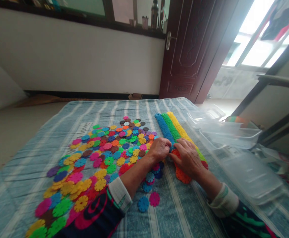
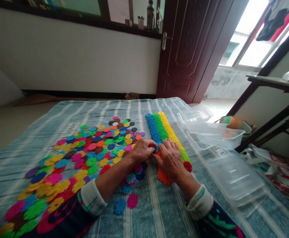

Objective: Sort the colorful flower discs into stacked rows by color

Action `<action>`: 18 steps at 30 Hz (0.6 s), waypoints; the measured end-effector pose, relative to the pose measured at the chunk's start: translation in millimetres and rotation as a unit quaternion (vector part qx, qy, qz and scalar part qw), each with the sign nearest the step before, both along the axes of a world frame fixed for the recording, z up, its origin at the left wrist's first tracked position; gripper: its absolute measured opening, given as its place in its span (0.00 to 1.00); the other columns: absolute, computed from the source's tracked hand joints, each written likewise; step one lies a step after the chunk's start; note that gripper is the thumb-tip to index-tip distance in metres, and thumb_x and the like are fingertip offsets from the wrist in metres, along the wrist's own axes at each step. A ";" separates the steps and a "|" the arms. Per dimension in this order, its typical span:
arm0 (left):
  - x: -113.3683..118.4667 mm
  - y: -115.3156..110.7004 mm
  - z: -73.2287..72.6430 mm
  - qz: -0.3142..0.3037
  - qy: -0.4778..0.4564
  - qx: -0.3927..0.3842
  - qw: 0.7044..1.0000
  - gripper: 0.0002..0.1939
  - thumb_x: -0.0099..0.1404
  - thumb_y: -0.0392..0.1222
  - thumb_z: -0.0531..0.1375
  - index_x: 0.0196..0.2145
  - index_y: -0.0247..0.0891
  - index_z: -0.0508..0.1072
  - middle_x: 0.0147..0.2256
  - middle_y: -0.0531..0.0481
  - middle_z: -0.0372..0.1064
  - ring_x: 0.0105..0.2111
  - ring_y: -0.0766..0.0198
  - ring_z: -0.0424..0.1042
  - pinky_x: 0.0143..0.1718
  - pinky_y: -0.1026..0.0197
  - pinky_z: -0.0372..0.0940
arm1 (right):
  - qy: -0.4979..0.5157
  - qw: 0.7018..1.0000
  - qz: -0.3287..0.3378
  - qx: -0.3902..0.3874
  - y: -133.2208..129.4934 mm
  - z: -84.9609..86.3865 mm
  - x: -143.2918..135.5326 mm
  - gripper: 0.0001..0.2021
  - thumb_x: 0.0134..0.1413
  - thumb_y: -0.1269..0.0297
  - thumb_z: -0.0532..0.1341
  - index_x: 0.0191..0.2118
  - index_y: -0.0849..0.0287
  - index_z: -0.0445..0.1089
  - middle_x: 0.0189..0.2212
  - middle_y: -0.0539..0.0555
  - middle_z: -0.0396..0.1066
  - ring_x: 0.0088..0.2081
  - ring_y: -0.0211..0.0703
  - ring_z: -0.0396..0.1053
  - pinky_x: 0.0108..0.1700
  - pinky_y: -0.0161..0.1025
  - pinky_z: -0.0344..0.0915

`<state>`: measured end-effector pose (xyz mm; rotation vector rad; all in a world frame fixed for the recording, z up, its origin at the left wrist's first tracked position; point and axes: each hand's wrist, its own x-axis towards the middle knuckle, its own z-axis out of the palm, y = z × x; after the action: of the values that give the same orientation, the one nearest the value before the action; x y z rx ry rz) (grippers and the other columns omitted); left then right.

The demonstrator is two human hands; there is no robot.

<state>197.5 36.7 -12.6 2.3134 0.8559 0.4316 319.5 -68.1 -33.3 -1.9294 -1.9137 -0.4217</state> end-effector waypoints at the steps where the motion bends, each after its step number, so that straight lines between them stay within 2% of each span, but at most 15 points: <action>1: -0.1 -0.6 -0.1 -0.001 0.001 0.010 1.000 0.16 0.53 0.28 0.53 0.32 0.35 0.79 0.29 0.50 0.76 0.31 0.66 0.72 0.38 0.67 0.65 | -0.002 1.000 -0.001 0.000 -0.3 0.1 0.0 0.11 0.58 0.56 0.59 0.39 0.59 0.70 0.43 0.60 0.69 0.50 0.54 0.62 0.49 0.48 0.60; 5: -0.2 -1.6 -0.8 -0.005 0.010 0.038 0.999 0.17 0.53 0.28 0.53 0.34 0.34 0.79 0.32 0.48 0.77 0.33 0.64 0.73 0.40 0.66 0.65 | -0.012 1.000 -0.007 -0.013 -0.8 1.4 -0.7 0.12 0.58 0.55 0.59 0.39 0.59 0.70 0.43 0.60 0.69 0.50 0.54 0.62 0.50 0.48 0.59; 11: -0.5 -2.1 -2.9 -0.023 0.020 0.025 0.999 0.18 0.54 0.29 0.52 0.36 0.35 0.80 0.36 0.48 0.78 0.36 0.63 0.74 0.41 0.66 0.65 | -0.013 0.999 -0.011 -0.029 -2.1 5.4 -2.9 0.12 0.59 0.55 0.59 0.39 0.58 0.71 0.43 0.59 0.69 0.49 0.53 0.63 0.50 0.47 0.58; 18: -5.6 -7.4 6.0 0.026 0.022 0.037 0.999 0.15 0.54 0.29 0.52 0.31 0.34 0.78 0.29 0.48 0.76 0.32 0.63 0.72 0.38 0.65 0.64 | -0.002 0.999 -0.012 -0.043 -0.7 7.5 -0.7 0.15 0.61 0.51 0.56 0.39 0.58 0.71 0.42 0.59 0.69 0.49 0.53 0.63 0.50 0.48 0.58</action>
<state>191.8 29.3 -6.6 2.3821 0.9371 0.4419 318.8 -68.8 -25.8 -2.0098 -1.9416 -0.3557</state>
